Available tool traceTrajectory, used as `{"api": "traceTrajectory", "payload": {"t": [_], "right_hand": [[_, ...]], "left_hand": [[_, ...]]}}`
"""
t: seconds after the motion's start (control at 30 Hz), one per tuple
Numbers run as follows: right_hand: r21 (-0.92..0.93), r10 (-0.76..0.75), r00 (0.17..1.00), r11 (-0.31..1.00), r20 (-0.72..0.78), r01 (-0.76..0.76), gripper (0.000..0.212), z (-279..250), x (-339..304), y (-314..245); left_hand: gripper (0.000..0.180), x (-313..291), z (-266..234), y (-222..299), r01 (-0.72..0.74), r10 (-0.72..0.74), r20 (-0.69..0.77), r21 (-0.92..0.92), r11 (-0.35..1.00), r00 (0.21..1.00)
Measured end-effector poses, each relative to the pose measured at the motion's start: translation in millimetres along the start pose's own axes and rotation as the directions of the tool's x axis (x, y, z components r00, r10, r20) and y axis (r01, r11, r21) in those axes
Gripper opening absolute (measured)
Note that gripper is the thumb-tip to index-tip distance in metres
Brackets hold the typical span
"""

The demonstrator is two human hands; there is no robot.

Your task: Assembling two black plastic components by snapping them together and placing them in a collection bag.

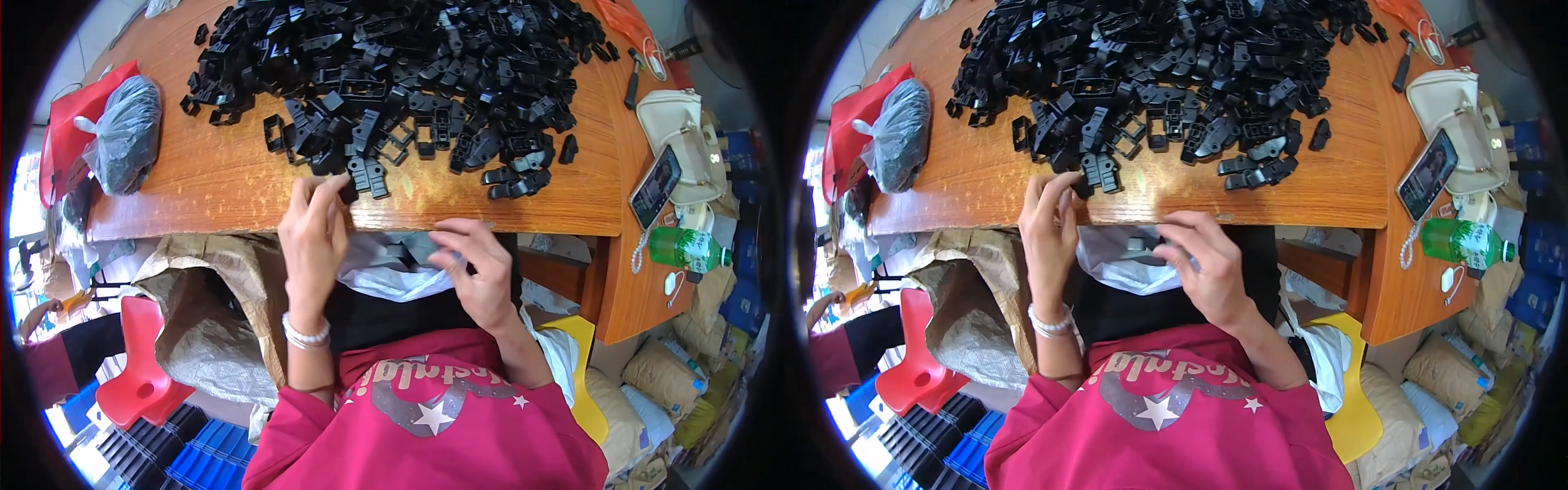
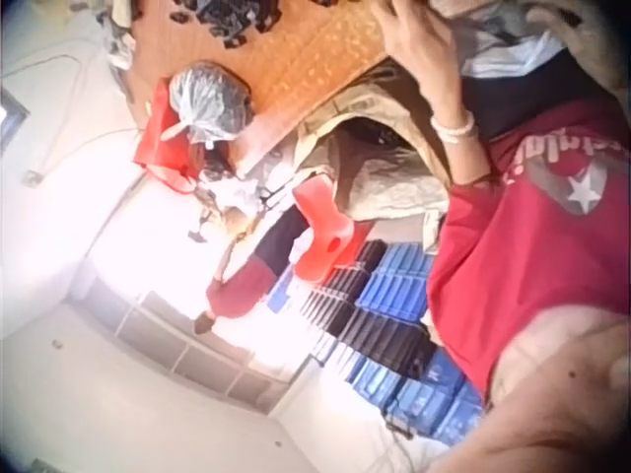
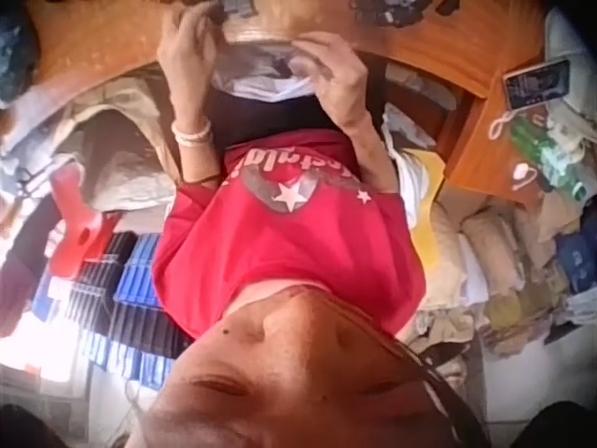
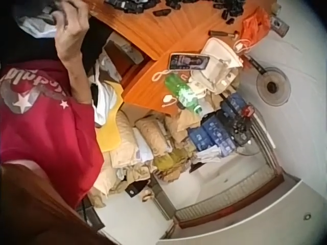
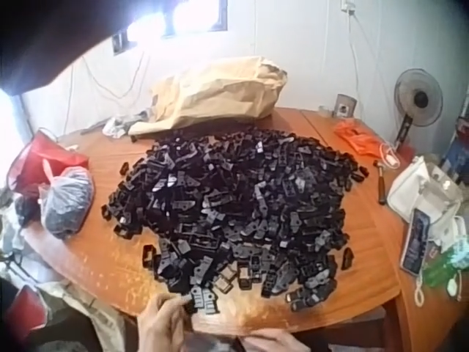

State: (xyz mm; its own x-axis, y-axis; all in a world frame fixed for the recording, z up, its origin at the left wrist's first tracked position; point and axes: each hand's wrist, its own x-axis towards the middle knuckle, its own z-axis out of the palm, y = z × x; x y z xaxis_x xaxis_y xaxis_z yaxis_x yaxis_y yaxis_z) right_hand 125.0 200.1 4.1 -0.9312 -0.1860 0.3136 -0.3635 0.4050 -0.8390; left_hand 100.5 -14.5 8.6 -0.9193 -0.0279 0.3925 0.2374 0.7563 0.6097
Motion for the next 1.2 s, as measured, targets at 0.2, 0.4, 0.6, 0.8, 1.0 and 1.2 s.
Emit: {"api": "traceTrajectory", "payload": {"t": [0.2, 0.4, 0.6, 0.8, 1.0, 1.2], "right_hand": [[-0.529, -0.242, 0.888, 0.849, -0.391, -0.002, 0.033, -31.0, 16.7, 25.9], [-0.592, -0.113, 0.962, 0.804, -0.249, -0.059, 0.04, -53.1, 23.0, 37.3], [0.101, -0.085, 0.887, 0.984, -0.454, 0.146, 0.036, -43.2, 18.5, 29.6], [0.452, 0.125, 0.988, 0.89, -0.095, -0.069, 0.025, -17.0, 16.7, -5.9], [0.301, 0.065, 0.991, 0.953, -0.117, -0.026, 0.023, -8.0, 13.3, -17.9], [0.194, -0.174, 0.982, 0.963, -0.072, 0.185, 0.025, -2.3, 14.1, -12.5]], "left_hand": [[0.026, 5.4, -8.2, -5.0, -0.009, -0.019, 0.127, 0.215, 0.977, 0.992], [0.015, -4.9, -11.5, -2.5, -0.087, 0.086, 0.013, 0.215, 0.973, 0.996], [0.042, -26.4, 4.7, 19.3, 0.306, -0.319, 0.119, -0.704, 0.641, 0.94], [0.045, -28.5, 20.8, 43.2, 0.561, -0.129, 0.546, -0.801, 0.208, 0.828], [0.039, -31.7, 16.1, 46.7, 0.544, -0.173, 0.516, -0.797, 0.262, 0.839], [0.035, -31.9, 12.0, 48.3, 0.57, -0.198, 0.536, -0.796, 0.206, 0.821]]}}
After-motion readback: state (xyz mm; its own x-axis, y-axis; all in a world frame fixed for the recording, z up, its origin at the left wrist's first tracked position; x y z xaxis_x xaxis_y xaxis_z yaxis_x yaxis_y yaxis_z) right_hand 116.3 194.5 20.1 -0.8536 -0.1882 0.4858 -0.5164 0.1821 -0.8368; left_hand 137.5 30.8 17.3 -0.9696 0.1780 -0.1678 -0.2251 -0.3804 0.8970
